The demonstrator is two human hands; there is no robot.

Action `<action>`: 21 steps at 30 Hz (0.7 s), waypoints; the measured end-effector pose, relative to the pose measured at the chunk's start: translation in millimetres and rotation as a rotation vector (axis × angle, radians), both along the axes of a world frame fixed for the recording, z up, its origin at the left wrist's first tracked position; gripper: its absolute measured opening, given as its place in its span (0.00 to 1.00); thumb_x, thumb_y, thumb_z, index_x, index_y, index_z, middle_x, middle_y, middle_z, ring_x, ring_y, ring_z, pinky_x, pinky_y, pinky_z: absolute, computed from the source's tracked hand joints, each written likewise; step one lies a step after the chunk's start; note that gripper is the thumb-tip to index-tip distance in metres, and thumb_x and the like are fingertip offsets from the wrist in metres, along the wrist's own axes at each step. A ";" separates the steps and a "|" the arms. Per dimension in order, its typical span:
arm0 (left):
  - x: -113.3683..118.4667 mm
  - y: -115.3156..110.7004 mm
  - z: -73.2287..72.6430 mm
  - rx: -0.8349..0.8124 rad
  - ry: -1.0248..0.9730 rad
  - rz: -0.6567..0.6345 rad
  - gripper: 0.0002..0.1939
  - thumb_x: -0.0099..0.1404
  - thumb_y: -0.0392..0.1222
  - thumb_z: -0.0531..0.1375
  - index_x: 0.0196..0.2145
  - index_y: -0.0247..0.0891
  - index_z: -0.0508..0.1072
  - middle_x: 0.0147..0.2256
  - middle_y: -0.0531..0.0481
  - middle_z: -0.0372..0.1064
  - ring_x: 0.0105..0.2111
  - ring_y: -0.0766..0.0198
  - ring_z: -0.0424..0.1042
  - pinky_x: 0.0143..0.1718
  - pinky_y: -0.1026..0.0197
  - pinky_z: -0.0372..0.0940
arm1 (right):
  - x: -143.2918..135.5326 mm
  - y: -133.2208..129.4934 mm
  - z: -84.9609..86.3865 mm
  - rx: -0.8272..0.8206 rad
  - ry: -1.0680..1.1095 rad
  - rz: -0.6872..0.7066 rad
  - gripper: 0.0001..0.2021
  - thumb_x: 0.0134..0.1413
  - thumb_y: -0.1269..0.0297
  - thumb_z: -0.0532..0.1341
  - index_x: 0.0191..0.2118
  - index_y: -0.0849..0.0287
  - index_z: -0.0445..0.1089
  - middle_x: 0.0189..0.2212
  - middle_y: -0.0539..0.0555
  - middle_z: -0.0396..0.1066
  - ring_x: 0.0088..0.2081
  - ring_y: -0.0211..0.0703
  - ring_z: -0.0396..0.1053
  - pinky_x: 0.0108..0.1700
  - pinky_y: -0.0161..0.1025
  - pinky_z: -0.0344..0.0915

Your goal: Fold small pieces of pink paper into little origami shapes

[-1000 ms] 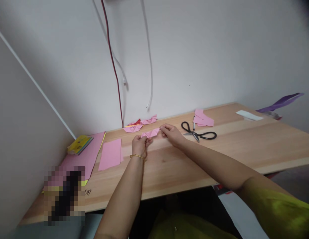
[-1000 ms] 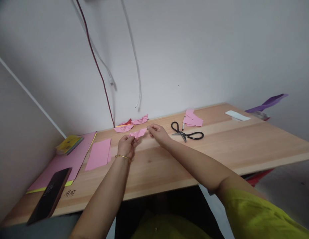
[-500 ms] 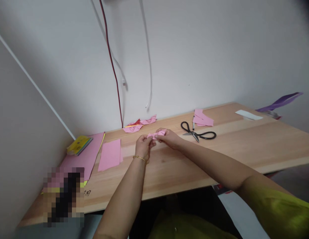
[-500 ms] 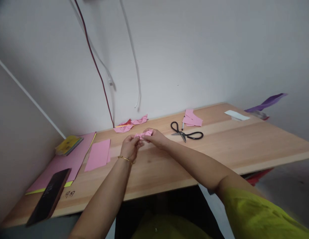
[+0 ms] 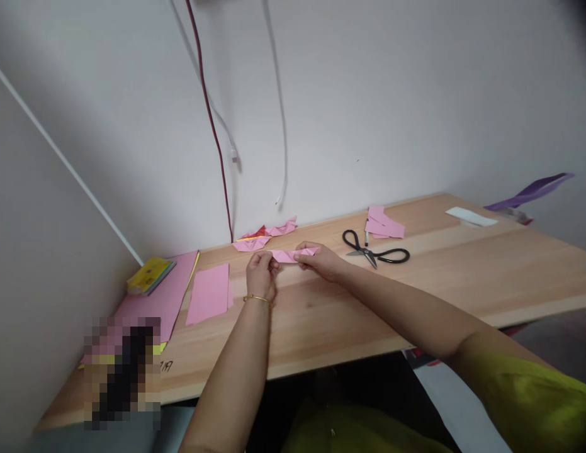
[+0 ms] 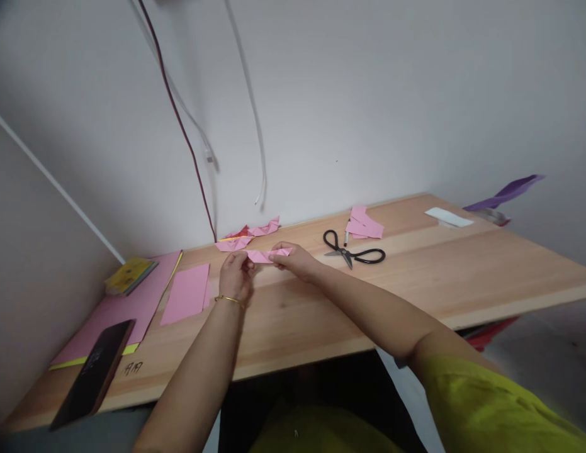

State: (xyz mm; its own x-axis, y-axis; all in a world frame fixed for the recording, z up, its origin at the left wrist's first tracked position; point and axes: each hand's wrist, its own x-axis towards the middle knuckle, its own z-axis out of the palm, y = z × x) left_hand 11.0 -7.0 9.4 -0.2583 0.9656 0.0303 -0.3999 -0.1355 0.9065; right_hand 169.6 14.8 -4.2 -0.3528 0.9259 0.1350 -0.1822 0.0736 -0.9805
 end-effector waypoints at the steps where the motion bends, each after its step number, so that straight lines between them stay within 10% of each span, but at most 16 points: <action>1: -0.5 0.2 0.2 0.011 -0.007 0.000 0.11 0.47 0.41 0.62 0.24 0.36 0.63 0.18 0.58 0.61 0.18 0.75 0.61 0.22 0.71 0.59 | 0.2 0.3 -0.3 -0.010 0.007 0.004 0.16 0.39 0.55 0.65 0.31 0.60 0.65 0.18 0.47 0.64 0.21 0.32 0.59 0.24 0.31 0.53; 11: 7.6 -7.4 -4.8 -0.165 -0.042 -0.362 0.18 0.44 0.44 0.68 0.31 0.34 0.68 0.24 0.53 0.65 0.22 0.73 0.64 0.27 0.66 0.64 | -0.5 0.1 -1.4 -0.027 0.085 0.051 0.15 0.40 0.58 0.66 0.32 0.61 0.65 0.20 0.47 0.64 0.22 0.31 0.60 0.26 0.30 0.57; 21: 11.6 -5.4 -6.1 -0.124 -0.080 -0.268 0.15 0.41 0.36 0.69 0.25 0.33 0.66 0.19 0.56 0.64 0.22 0.72 0.66 0.30 0.65 0.65 | -0.5 -4.7 4.3 0.033 -0.043 0.048 0.14 0.42 0.57 0.64 0.33 0.60 0.66 0.22 0.48 0.68 0.24 0.34 0.65 0.30 0.33 0.62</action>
